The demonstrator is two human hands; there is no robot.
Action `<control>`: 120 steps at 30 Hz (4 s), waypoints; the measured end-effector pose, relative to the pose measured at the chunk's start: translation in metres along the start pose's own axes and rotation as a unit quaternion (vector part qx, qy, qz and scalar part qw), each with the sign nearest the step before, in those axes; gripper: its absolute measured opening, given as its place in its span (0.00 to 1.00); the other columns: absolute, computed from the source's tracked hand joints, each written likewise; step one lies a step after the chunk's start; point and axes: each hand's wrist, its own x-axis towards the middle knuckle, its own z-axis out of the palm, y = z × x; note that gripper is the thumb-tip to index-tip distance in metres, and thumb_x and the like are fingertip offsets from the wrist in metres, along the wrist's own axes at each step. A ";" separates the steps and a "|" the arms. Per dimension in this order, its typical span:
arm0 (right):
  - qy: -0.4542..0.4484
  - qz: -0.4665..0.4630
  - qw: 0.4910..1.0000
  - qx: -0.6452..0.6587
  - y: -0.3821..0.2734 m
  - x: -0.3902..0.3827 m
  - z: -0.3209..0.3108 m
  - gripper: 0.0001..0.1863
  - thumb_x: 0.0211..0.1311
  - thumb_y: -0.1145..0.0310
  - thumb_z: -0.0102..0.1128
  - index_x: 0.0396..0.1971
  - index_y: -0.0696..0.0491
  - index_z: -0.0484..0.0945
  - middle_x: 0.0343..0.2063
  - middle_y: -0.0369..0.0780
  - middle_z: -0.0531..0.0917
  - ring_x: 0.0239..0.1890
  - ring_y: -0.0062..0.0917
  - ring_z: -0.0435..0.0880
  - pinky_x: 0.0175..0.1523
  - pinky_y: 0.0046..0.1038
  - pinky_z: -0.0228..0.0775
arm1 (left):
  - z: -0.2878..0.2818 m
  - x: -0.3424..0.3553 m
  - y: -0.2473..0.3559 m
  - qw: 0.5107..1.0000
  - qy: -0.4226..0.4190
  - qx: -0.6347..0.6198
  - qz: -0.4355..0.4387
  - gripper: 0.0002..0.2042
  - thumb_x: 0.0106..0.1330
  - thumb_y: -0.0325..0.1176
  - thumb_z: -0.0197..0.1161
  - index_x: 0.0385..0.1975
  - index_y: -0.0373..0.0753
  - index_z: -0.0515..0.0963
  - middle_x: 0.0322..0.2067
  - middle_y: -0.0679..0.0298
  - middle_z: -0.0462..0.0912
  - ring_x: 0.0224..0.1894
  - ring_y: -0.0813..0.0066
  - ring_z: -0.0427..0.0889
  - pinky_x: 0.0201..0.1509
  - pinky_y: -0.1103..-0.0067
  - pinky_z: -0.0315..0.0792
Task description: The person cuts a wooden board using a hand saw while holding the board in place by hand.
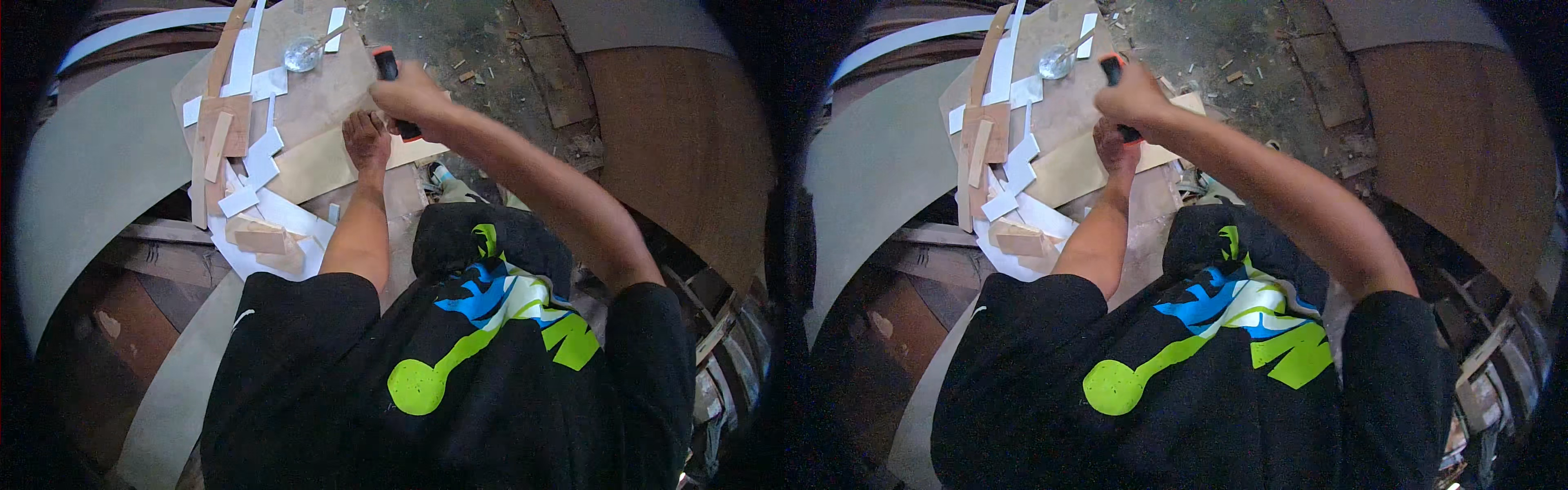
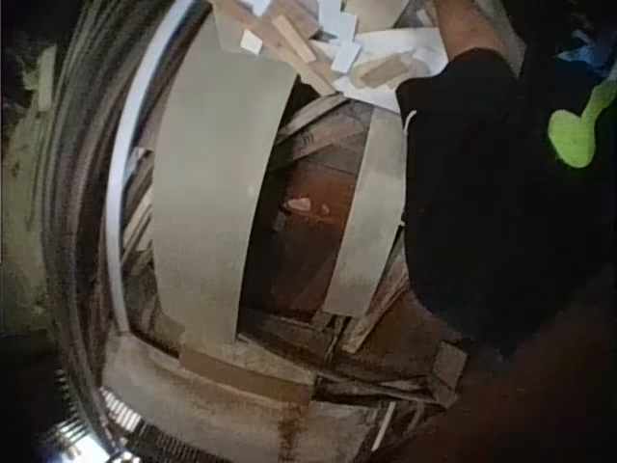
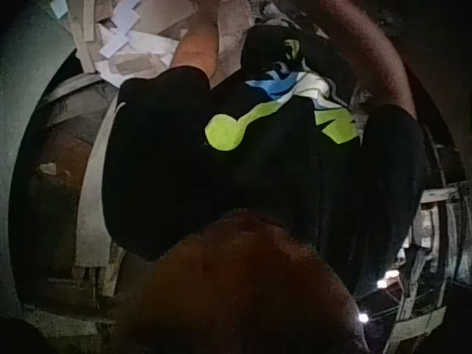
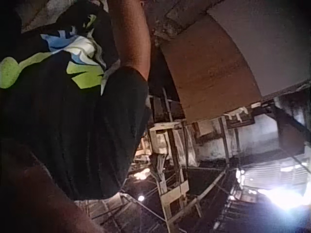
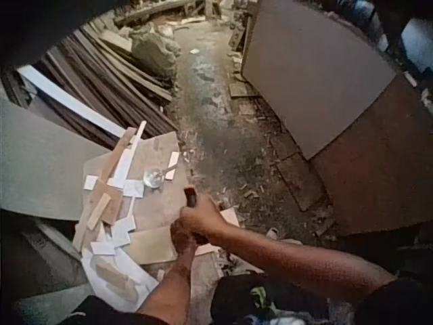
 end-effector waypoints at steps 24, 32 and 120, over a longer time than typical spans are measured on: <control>0.047 0.039 0.998 -0.006 0.018 0.034 0.010 0.06 0.47 0.74 0.52 0.23 0.59 0.66 0.13 0.36 0.70 0.11 0.21 0.68 0.15 0.27 0.62 | 0.004 0.004 0.011 1.000 0.016 0.008 -0.001 0.08 0.62 0.34 0.50 0.31 0.35 0.70 0.33 0.54 0.72 0.40 0.57 0.71 0.50 0.67 0.64; 0.007 0.084 0.996 0.035 0.010 0.030 -0.004 0.04 0.48 0.75 0.50 0.19 0.58 0.67 0.12 0.37 0.69 0.10 0.22 0.68 0.14 0.27 0.60 | 0.017 -0.006 -0.006 0.999 -0.019 0.031 0.004 0.08 0.62 0.34 0.51 0.31 0.36 0.70 0.34 0.56 0.73 0.39 0.59 0.71 0.49 0.68 0.65; -0.094 0.082 0.979 0.159 -0.009 0.062 -0.014 0.15 0.50 0.70 0.54 0.36 0.62 0.65 0.23 0.45 0.74 0.22 0.29 0.79 0.28 0.33 0.79 | 0.012 -0.003 -0.003 1.000 -0.011 -0.009 -0.019 0.07 0.60 0.32 0.51 0.31 0.36 0.72 0.32 0.54 0.72 0.39 0.56 0.71 0.46 0.66 0.64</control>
